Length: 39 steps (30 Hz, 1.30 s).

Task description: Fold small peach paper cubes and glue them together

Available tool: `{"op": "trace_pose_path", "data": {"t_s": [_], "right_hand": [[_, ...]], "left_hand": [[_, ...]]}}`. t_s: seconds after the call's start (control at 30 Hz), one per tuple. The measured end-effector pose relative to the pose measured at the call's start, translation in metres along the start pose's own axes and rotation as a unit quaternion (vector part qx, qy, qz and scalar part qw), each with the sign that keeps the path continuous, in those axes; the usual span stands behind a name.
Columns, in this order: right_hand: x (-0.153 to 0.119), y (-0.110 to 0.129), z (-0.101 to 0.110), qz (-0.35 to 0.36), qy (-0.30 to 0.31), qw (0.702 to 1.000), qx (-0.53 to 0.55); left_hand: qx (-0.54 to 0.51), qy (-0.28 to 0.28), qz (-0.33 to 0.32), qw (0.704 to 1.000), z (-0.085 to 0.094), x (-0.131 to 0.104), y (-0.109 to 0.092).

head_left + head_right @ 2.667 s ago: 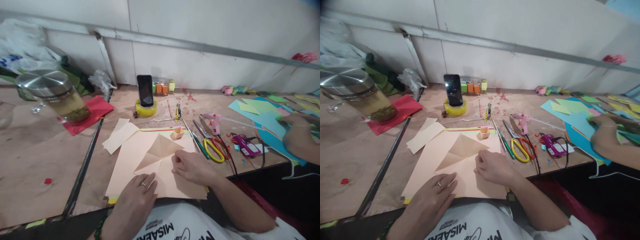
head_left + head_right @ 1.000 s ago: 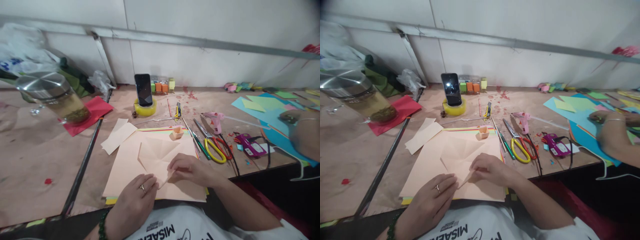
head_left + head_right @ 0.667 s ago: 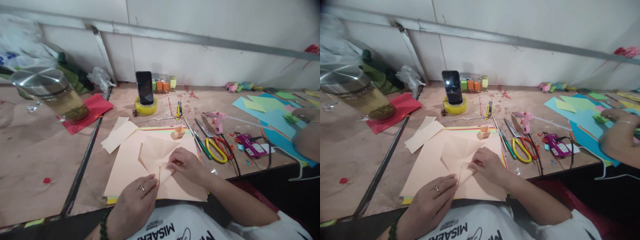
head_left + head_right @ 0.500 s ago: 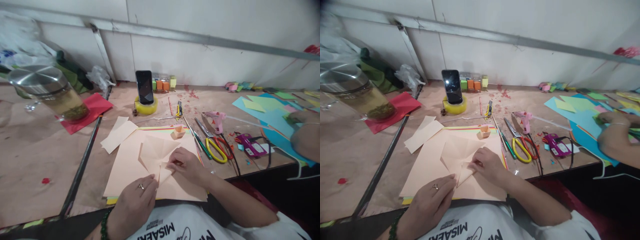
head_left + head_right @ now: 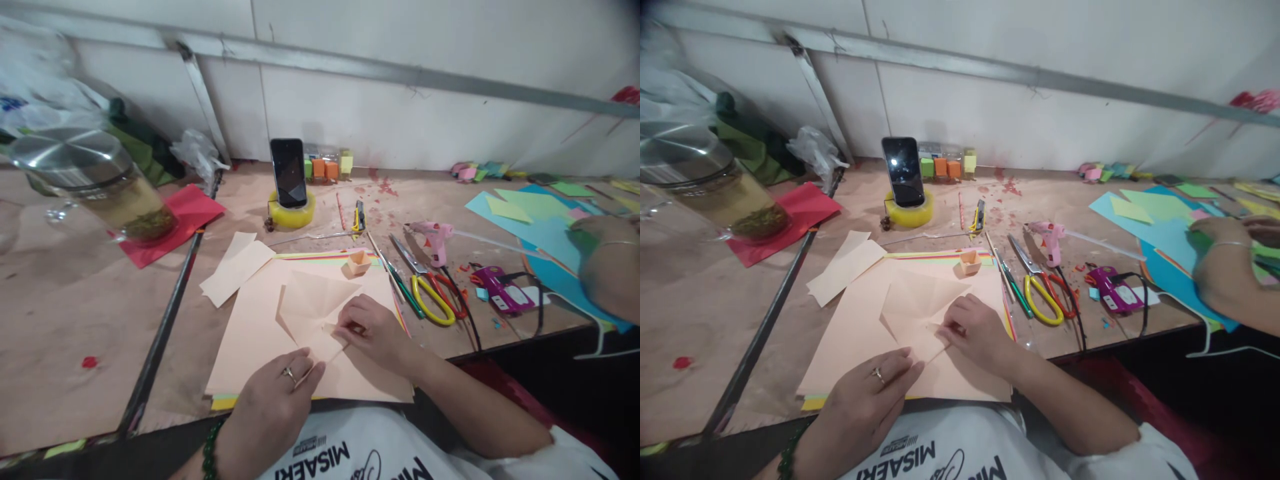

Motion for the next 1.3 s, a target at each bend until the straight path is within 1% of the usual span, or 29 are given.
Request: {"op": "trace_pose_path", "data": {"t_s": [0.27, 0.57, 0.63, 0.73, 0.8, 0.97, 1.13, 1.3], "right_hand": [[0.001, -0.001, -0.001, -0.013, 0.006, 1.0, -0.012], [0.002, -0.004, -0.003, -0.02, 0.014, 1.0, 0.0], [0.002, -0.004, -0.003, -0.02, 0.016, 1.0, 0.001], [0.002, -0.006, -0.004, -0.023, 0.023, 0.999, 0.008], [0.002, -0.006, -0.004, -0.025, 0.025, 0.999, 0.012], [0.001, -0.006, -0.004, -0.022, 0.021, 0.999, 0.016], [0.002, -0.006, -0.005, -0.026, 0.025, 0.999, 0.009], [0.002, -0.005, -0.005, -0.024, 0.025, 0.999, 0.008]], "left_hand": [[0.001, 0.005, -0.003, 1.0, -0.001, 0.001, -0.002], [-0.043, -0.032, -0.001, 0.999, 0.005, 0.002, -0.002], [-0.059, -0.044, 0.023, 0.997, 0.005, -0.002, 0.003], [-0.061, -0.074, 0.079, 0.992, 0.008, -0.007, 0.014], [-0.052, -0.084, 0.087, 0.991, 0.01, -0.008, 0.016], [-0.029, -0.057, 0.035, 0.997, 0.007, 0.0, 0.007], [-0.036, -0.015, 0.037, 0.999, 0.002, 0.005, 0.007], [-0.037, 0.002, 0.018, 0.999, 0.003, 0.008, 0.003]]}}
Point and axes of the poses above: each hand's wrist, its own x-axis towards the middle knuckle, its own z-axis out of the back of the hand, y = z × x, the point moved 9 cm from there along x, towards the middle knuckle, and after that the axes turned 7 degrees about -x, right-handed, at the moved point
